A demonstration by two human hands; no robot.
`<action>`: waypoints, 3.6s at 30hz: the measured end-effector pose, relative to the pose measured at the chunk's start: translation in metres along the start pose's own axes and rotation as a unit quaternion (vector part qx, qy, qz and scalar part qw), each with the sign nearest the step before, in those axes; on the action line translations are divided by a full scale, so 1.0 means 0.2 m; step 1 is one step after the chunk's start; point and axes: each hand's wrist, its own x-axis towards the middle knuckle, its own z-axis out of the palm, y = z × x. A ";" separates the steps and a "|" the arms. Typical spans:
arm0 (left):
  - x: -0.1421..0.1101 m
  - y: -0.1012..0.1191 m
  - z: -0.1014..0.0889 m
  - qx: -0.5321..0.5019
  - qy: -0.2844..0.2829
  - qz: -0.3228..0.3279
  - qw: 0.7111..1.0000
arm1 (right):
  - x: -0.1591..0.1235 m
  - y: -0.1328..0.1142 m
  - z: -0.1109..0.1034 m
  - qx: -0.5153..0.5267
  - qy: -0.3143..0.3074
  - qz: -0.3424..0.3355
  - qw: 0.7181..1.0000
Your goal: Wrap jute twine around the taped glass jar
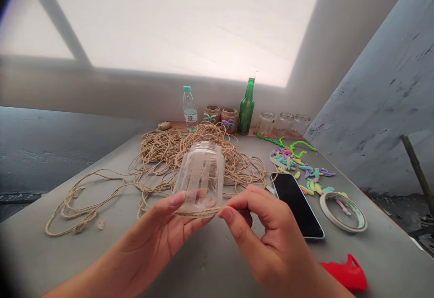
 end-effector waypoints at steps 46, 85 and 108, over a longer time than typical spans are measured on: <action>0.02 0.11 0.11 -0.037 -0.029 -0.042 0.998 | 0.03 0.00 0.03 -0.009 -0.133 -0.042 0.990; -0.02 0.02 -0.01 -0.066 -0.010 -0.059 0.996 | 0.00 0.09 0.07 -0.063 -0.022 -0.166 0.984; -0.05 -0.04 -0.03 -0.083 -0.022 -0.074 0.994 | 0.09 0.02 0.05 0.463 -0.140 0.207 0.851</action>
